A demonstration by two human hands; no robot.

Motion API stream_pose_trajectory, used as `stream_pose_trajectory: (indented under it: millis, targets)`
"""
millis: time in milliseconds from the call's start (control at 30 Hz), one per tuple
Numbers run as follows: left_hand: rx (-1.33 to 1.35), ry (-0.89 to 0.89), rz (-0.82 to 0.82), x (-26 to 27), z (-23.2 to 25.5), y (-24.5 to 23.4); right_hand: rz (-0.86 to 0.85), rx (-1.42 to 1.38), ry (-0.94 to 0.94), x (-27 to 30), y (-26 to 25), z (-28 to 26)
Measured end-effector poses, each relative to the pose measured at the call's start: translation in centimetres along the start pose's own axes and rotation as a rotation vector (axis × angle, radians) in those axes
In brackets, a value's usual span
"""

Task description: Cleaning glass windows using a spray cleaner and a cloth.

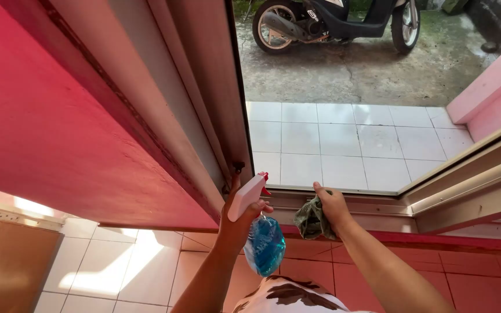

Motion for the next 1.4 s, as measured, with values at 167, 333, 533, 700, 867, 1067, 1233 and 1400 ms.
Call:
stream_pose_trajectory:
  millis: [167, 333, 533, 700, 867, 1067, 1233, 1400]
  targets:
    - [0.02, 0.013, -0.011, 0.2, 0.3, -0.2, 0.019, -0.042, -0.015, 0.4, -0.2, 1.0]
    - [-0.056, 0.033, -0.014, 0.7, 1.5, 0.2, 0.008, -0.089, -0.012, 0.4, -0.5, 1.2]
    - [0.006, 0.111, -0.08, 1.1, 2.2, 0.7, 0.011, -0.04, 0.103, 0.6, -1.1, 0.6]
    - [-0.051, 0.276, -0.062, 2.0, 2.9, 0.3, 0.055, -0.155, 0.14, 3.0, -2.5, -0.9]
    - [-0.17, 0.401, -0.102, 4.3, 4.0, 1.0, 0.013, -0.389, 0.347, 5.8, -4.0, -0.4]
    - [-0.122, 0.398, -0.254, 7.0, 3.9, 2.8, -0.104, -0.603, 0.446, 6.9, -5.8, 0.4]
    - [-0.127, 0.376, -0.378, 8.3, 2.6, 4.7, -0.625, -0.93, 0.447, 8.6, -5.4, -1.2]
    - [-0.082, 0.537, -0.504, 10.1, 3.5, 7.6, -0.391, -0.869, 0.374, 10.5, -6.5, -3.3]
Point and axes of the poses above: each hand's wrist, its own x-axis away from the middle knuckle, its own y-axis out of the palm, z = x × y, the point moved 9 cm from there along -x, towards the middle knuckle, and after that the axes turned 15 degrees about z, right-handed, at the moved point
